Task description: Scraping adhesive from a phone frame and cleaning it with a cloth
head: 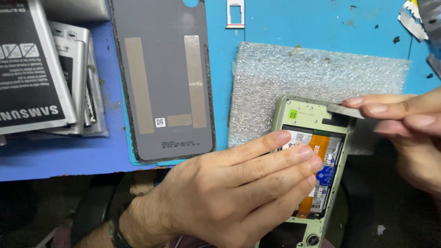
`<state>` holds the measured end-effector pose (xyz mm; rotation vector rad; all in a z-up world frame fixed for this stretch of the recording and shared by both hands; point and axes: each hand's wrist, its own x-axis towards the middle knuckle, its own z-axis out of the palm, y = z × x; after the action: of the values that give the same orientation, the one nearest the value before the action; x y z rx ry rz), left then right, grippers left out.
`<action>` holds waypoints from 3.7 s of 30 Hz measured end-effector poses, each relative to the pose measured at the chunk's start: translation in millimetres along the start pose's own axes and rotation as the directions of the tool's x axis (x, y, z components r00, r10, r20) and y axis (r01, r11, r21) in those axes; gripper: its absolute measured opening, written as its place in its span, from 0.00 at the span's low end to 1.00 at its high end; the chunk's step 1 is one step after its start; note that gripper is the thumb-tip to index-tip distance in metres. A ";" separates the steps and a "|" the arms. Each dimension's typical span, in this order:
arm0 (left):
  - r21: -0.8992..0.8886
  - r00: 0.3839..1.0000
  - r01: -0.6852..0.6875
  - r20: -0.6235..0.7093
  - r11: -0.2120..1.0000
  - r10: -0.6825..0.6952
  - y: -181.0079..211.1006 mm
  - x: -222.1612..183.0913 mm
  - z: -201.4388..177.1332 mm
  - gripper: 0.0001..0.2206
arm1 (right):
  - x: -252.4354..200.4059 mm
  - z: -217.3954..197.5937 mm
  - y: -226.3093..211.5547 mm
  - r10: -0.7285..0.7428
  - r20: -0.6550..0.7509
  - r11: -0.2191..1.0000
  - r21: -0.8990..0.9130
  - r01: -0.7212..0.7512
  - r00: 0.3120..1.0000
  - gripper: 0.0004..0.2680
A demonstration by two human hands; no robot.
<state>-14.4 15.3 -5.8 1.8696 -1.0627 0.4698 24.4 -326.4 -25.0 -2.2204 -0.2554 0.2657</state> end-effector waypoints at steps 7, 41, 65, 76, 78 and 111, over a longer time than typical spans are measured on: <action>0.007 1.000 -0.012 -0.005 1.000 0.012 -0.8 -1.8 -1.3 0.08 | -3.1 -3.1 20.3 -0.096 -0.039 0.987 0.127 0.100 0.995 0.15; -0.099 0.996 0.063 -0.054 0.993 -0.069 6.2 -5.5 2.3 0.09 | 17.7 14.3 -42.2 -0.144 0.076 0.988 -0.039 0.147 0.987 0.09; 0.000 0.998 -0.012 -0.054 1.000 0.012 6.7 -8.9 0.9 0.10 | 9.8 15.0 -31.0 -0.229 0.068 0.965 -0.115 0.235 0.971 0.04; 0.016 0.999 -0.026 -0.043 1.000 0.027 5.0 -10.4 0.0 0.10 | 23.4 18.3 -48.9 -0.111 0.169 0.973 -0.180 0.141 0.979 0.08; 0.022 0.998 -0.029 -0.049 0.999 0.030 4.9 -12.3 0.0 0.10 | 10.5 6.8 -9.1 -0.211 0.106 0.978 0.034 0.208 0.972 0.09; 0.058 0.996 -0.067 -0.054 0.996 0.070 4.9 -14.0 -1.1 0.08 | 21.5 33.7 -81.2 -0.252 0.121 0.947 -0.173 0.270 0.960 0.04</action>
<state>-26.2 21.8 -12.2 1.8622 -1.0893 0.5939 28.2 -246.0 16.5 -2.3295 -0.6469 0.2113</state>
